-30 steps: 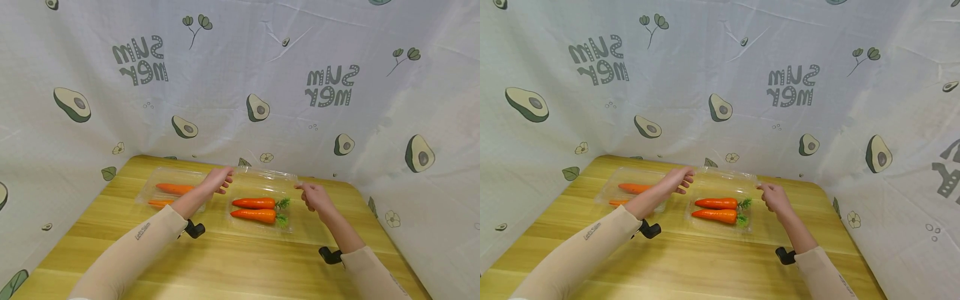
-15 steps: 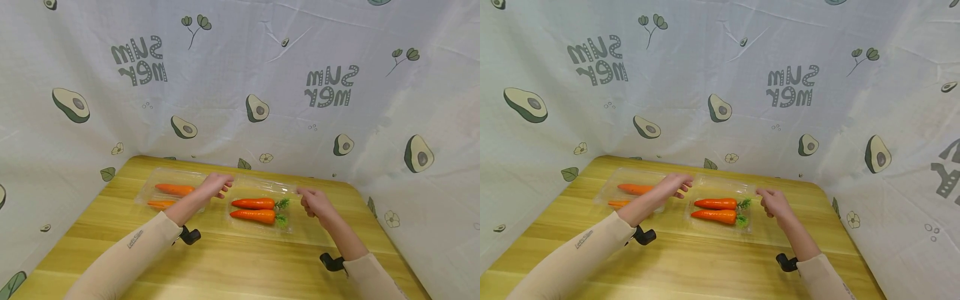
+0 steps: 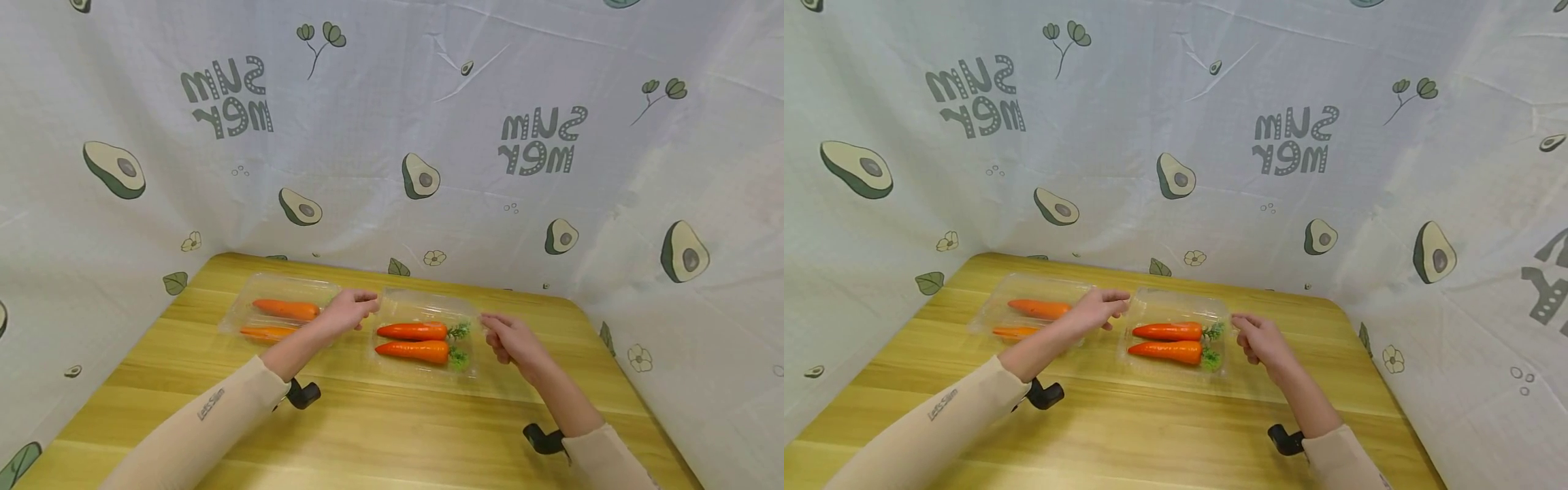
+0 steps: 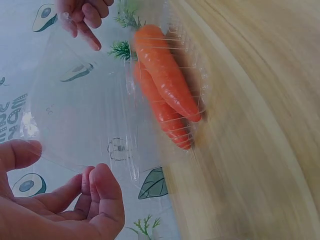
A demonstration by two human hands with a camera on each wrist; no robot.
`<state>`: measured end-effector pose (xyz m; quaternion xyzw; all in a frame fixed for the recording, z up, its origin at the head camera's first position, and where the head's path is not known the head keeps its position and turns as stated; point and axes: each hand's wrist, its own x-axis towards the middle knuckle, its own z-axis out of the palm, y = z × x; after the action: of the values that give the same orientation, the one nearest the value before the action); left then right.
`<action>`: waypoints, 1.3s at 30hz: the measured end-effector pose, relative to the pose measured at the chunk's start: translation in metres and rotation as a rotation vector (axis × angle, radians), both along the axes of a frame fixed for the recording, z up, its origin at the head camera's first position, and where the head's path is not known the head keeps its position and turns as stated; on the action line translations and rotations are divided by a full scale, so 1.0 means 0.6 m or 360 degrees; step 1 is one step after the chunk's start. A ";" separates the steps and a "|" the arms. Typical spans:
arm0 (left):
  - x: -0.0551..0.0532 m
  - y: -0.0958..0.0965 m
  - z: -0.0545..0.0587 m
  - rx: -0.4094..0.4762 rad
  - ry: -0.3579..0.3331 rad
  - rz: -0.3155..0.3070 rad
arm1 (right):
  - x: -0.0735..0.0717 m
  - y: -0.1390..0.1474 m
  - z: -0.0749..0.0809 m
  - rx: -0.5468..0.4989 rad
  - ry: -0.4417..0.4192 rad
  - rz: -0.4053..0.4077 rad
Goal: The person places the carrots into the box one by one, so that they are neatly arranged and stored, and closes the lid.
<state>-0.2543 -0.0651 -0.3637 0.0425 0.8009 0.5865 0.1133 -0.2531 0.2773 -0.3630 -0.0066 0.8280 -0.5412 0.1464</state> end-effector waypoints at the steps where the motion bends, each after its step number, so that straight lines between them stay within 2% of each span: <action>1: 0.002 0.000 -0.001 -0.0010 0.0009 -0.0005 | 0.001 0.000 -0.001 -0.0008 -0.0005 0.0002; 5: 0.008 0.001 -0.004 -0.0054 0.0038 -0.0019 | 0.008 -0.001 -0.004 -0.0029 -0.0012 0.0008; 12: 0.022 0.003 -0.010 -0.0250 0.0168 -0.0070 | 0.017 -0.001 -0.011 -0.0049 -0.0020 0.0036; 21: 0.041 0.005 -0.021 -0.0437 0.0237 -0.0129 | 0.023 0.002 -0.025 -0.0055 -0.0002 0.0041; 37: 0.051 0.008 -0.036 -0.0589 0.0207 -0.0089 | 0.029 0.003 -0.038 -0.0004 0.0015 0.0067; 39: 0.052 0.008 -0.040 -0.0556 0.0180 -0.0092 | 0.030 0.003 -0.039 0.0004 0.0016 0.0068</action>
<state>-0.2232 -0.0600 -0.3874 0.0780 0.8942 0.4315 0.0905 -0.2351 0.2793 -0.3863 -0.0269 0.8290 -0.5370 0.1539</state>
